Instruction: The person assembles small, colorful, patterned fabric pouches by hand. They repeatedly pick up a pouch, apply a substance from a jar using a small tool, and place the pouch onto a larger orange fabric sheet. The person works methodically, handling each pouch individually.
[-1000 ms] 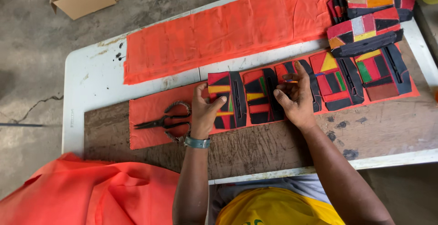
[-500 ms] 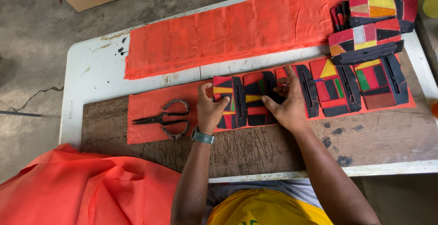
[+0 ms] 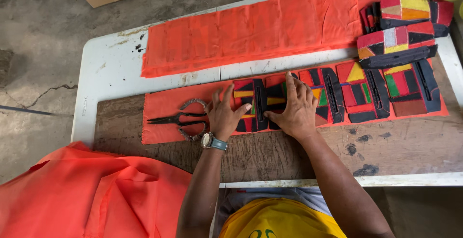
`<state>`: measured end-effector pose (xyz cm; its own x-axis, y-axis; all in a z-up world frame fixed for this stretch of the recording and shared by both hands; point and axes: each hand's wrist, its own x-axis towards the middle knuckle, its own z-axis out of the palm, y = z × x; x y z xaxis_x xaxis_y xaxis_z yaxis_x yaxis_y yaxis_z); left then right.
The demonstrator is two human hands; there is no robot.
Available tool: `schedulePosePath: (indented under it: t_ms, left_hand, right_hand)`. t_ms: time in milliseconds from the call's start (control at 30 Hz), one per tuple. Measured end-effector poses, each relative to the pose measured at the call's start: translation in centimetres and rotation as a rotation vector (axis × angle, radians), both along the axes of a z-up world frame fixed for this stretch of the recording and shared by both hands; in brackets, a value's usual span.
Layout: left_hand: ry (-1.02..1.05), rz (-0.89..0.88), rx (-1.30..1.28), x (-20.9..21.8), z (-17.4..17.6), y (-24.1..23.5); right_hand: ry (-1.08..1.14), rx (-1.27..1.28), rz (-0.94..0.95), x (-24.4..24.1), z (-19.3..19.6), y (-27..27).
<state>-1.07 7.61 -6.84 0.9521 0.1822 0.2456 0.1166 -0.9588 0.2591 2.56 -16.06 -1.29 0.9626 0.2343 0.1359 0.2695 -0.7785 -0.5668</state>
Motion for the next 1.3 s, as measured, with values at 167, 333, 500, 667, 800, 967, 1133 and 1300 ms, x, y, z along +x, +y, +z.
schedulePosePath:
  t_ms: [167, 333, 500, 667, 800, 967, 1133, 1300]
  left_hand:
    - [0.306, 0.014, 0.039, -1.1, 0.9, -0.5]
    - [-0.001, -0.069, 0.205, -1.1, 0.8, -0.7]
    - [0.186, -0.045, -0.038, -1.7, 0.5, -0.5]
    - [0.065, -0.115, -0.25, -3.0, 1.8, 1.5]
    - [0.132, -0.096, -0.177, -3.9, 2.9, 1.0]
    - [0.19, -0.039, -0.265, -3.5, 3.6, 0.7]
    - [0.146, -0.014, -0.306, -4.0, 4.1, 0.8]
    - [0.166, -0.004, -0.35, -3.8, 4.2, 0.9]
  right_hand:
    - [0.003, -0.018, 0.012, -0.1, -0.9, 0.1]
    - [-0.028, -0.035, 0.021, -0.2, -1.2, 0.2]
    - [-0.004, 0.062, 0.042, -0.2, 0.3, -0.4]
    - [0.148, 1.053, 0.135, -0.7, 1.4, 0.6]
    - [0.339, 1.274, 0.293, -1.6, 0.9, 6.1]
    - [0.546, 1.305, 0.174, 5.2, 0.8, 7.9]
    - [0.564, 1.05, 0.238, 10.4, -1.2, 9.7]
    - [0.543, 1.062, 0.362, 11.9, -2.4, 12.7]
